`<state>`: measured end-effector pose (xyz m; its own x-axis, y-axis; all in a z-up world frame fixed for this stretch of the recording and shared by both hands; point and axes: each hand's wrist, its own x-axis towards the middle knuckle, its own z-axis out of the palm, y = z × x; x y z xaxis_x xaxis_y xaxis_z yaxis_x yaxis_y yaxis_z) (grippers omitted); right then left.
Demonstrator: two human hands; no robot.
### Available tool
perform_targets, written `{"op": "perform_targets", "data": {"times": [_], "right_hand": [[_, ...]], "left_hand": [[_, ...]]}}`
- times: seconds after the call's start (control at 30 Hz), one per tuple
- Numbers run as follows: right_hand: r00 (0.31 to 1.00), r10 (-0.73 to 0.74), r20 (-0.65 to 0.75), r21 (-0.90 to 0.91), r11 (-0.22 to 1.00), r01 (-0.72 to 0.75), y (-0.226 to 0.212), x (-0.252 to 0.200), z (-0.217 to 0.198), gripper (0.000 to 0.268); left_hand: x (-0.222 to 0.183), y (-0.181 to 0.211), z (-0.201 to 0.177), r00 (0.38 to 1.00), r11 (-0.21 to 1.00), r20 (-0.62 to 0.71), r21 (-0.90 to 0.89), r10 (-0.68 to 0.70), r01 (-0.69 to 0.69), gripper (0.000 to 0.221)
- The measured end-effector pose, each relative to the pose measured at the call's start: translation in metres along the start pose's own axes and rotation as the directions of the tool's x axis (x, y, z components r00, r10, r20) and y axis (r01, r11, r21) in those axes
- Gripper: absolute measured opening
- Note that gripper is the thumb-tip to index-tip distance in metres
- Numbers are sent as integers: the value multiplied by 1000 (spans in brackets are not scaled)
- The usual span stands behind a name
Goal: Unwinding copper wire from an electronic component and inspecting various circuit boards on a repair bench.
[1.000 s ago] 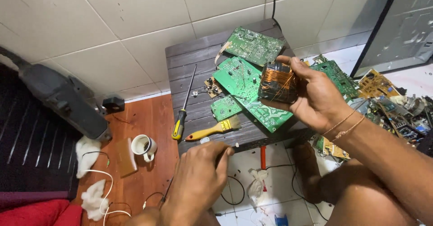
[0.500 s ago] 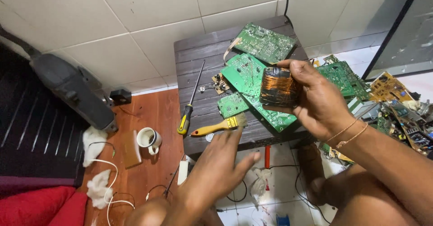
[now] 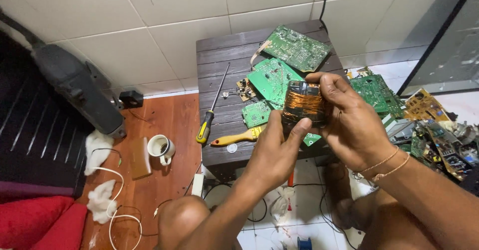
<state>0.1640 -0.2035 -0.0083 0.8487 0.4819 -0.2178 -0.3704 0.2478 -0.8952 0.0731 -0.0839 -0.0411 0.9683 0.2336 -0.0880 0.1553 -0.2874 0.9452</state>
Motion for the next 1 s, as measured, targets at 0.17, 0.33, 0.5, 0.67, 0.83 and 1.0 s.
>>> {"op": "perform_targets", "data": {"times": [0.17,0.33,0.5,0.67,0.83,1.0], "right_hand": [[998,-58,38,56,997,56,3,0,-12,26],[1000,-31,7,32,999,31,-7,-5,-2,31],[1000,19,4,62,998,-19,-20,-11,14,41],[999,-2,33,63,998,0,-10,-2,-1,35],[998,-26,51,47,999,23,-7,1,-7,29],[998,36,-50,-7,999,-37,-16,-1,-3,33]], "left_hand": [[3,-3,4,997,999,-60,-27,46,-48,49],[6,-9,10,985,973,-133,-186,114,-138,41],[11,-19,11,978,848,-143,-490,151,-202,41],[11,-21,15,983,847,-154,-505,101,-167,41],[5,-17,19,988,878,-132,-460,81,-133,44],[-2,-13,27,993,927,-118,-369,29,-71,33]]}}
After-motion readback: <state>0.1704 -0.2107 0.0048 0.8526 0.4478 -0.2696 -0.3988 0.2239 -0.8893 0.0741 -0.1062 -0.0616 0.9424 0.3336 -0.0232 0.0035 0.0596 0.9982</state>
